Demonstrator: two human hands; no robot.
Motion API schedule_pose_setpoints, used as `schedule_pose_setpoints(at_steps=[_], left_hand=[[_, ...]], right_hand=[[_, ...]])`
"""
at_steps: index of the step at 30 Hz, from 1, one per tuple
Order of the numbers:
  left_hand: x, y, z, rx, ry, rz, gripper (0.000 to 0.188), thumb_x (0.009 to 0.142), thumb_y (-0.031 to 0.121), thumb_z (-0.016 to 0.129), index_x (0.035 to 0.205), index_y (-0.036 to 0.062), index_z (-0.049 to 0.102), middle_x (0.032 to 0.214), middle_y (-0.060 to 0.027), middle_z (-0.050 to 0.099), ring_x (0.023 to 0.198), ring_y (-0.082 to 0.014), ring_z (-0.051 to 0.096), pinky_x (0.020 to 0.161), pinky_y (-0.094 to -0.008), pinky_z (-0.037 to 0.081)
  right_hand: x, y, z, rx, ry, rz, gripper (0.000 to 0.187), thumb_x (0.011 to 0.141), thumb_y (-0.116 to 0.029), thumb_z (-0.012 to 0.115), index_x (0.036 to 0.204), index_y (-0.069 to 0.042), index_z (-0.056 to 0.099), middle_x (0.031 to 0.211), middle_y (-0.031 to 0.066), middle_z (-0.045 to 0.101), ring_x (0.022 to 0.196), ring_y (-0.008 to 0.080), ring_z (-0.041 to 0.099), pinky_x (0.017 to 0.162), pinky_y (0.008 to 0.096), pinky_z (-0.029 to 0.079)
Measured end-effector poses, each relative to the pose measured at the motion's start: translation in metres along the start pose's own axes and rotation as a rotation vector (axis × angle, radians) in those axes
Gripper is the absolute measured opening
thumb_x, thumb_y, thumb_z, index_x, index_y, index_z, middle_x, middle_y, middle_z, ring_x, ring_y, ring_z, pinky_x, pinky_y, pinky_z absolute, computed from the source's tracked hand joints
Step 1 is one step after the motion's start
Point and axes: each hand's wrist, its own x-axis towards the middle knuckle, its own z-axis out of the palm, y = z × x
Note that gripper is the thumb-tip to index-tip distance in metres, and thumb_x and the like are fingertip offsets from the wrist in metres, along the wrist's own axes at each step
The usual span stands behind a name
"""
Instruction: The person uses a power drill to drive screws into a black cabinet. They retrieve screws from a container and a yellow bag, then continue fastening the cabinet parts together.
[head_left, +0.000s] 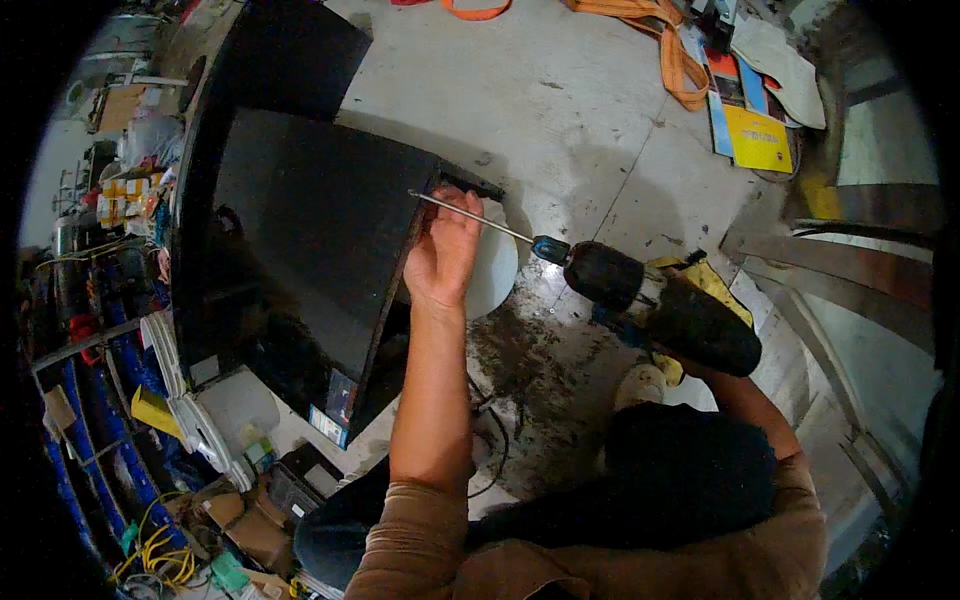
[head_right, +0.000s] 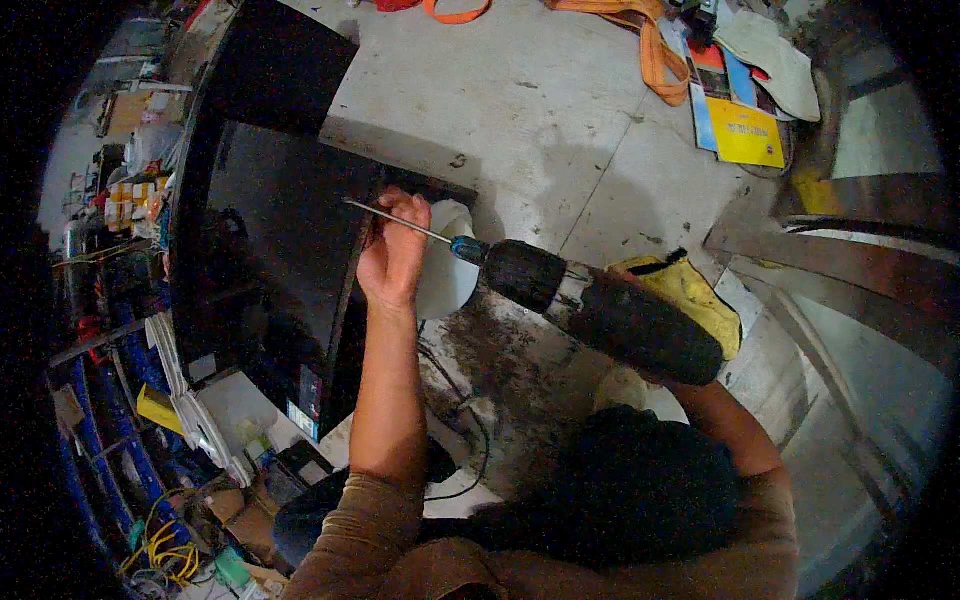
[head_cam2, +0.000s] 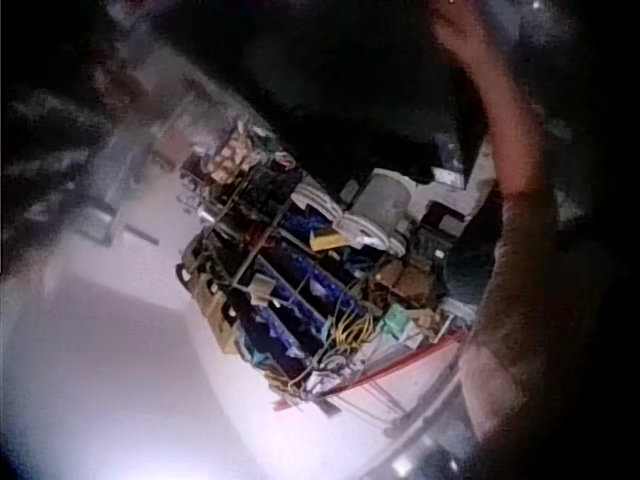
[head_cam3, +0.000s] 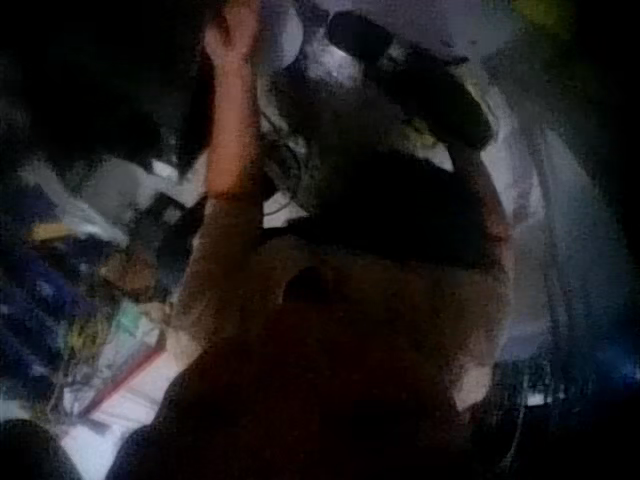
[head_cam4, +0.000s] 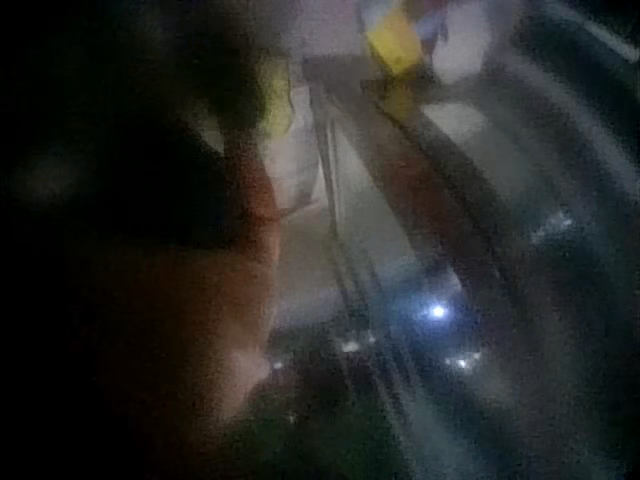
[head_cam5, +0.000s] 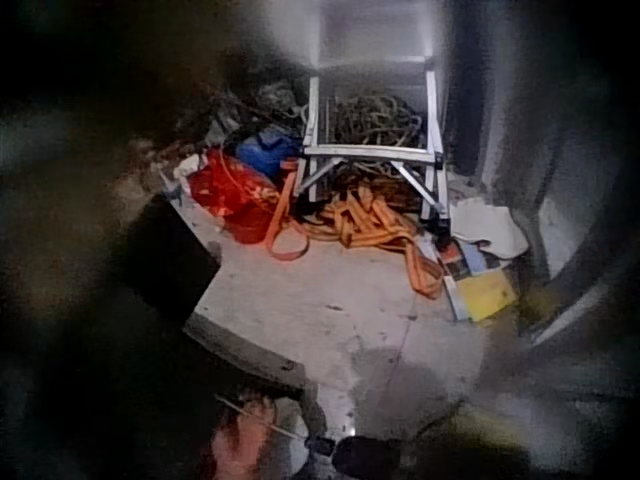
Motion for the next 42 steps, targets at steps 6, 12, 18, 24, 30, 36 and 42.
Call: schedule_pose_setpoints(at_steps=[6,12,18,24,30,36,42], left_hand=[[-0.001,-0.002,0.003,-0.012,-0.035,-0.022,0.015,0.082,0.009,0.058,0.095,0.0013,0.06,0.092,-0.0078,0.058,0.093,-0.0202,0.053,0.098,-0.0444,0.036],[-0.003,-0.008,0.006,-0.034,0.017,0.024,0.014,0.084,0.01,0.051,0.095,0.0013,0.053,0.092,-0.0088,0.052,0.092,-0.0214,0.051,0.098,-0.0481,0.033],[0.0,-0.003,0.007,-0.136,-0.023,-0.021,0.017,0.082,0.01,0.053,0.097,0.0012,0.052,0.089,-0.0082,0.049,0.088,-0.0206,0.05,0.096,-0.0469,0.034],[0.002,0.0,0.004,-0.059,-0.028,-0.06,0.02,0.081,0.007,0.06,0.1,0.002,0.058,0.093,-0.0082,0.055,0.089,-0.0195,0.053,0.095,-0.0449,0.037],[-0.005,-0.007,0.011,0.071,0.027,0.036,0.02,0.084,0.01,0.055,0.102,0.0006,0.057,0.099,-0.0103,0.056,0.094,-0.0202,0.053,0.095,-0.0459,0.036],[0.002,-0.002,0.006,-0.119,-0.039,-0.098,0.017,0.083,0.01,0.055,0.098,0.0012,0.056,0.093,-0.0086,0.054,0.09,-0.0198,0.052,0.095,-0.0462,0.036],[0.004,0.009,0.001,-0.099,-0.027,-0.112,0.014,0.084,0.009,0.055,0.096,0.0014,0.055,0.09,-0.0078,0.052,0.087,-0.0191,0.052,0.094,-0.0451,0.037]], right_hand=[[-0.009,0.017,0.018,0.056,-0.034,0.075,0.063,0.088,-0.026,0.059,0.139,-0.004,0.03,0.14,0.0114,0.038,0.13,0.0224,0.035,0.108,0.0352,0.027],[-0.011,0.02,0.018,0.127,-0.04,0.047,0.068,0.085,-0.027,0.064,0.139,-0.004,0.029,0.14,0.0122,0.037,0.13,0.0228,0.035,0.107,0.0362,0.027],[-0.008,0.012,0.021,0.096,-0.065,0.136,0.074,0.082,-0.024,0.068,0.14,-0.005,0.026,0.14,0.0118,0.036,0.13,0.0233,0.034,0.108,0.0367,0.026],[-0.011,0.012,0.026,0.284,-0.043,0.299,0.077,0.08,-0.022,0.07,0.14,-0.007,0.025,0.142,0.0121,0.033,0.132,0.0247,0.032,0.109,0.037,0.025],[-0.011,0.005,0.025,0.152,-0.048,0.263,0.073,0.081,-0.02,0.069,0.14,-0.007,0.026,0.141,0.0121,0.033,0.132,0.0254,0.031,0.109,0.0373,0.025],[-0.002,0.005,0.02,-0.267,0.018,-0.18,0.07,0.08,-0.018,0.07,0.137,-0.006,0.031,0.137,0.0127,0.039,0.129,0.0257,0.036,0.108,0.0381,0.028],[-0.004,0.0,0.025,0.118,-0.019,0.14,0.069,0.079,-0.019,0.07,0.136,-0.005,0.032,0.134,0.012,0.042,0.127,0.0239,0.038,0.107,0.0371,0.029]])
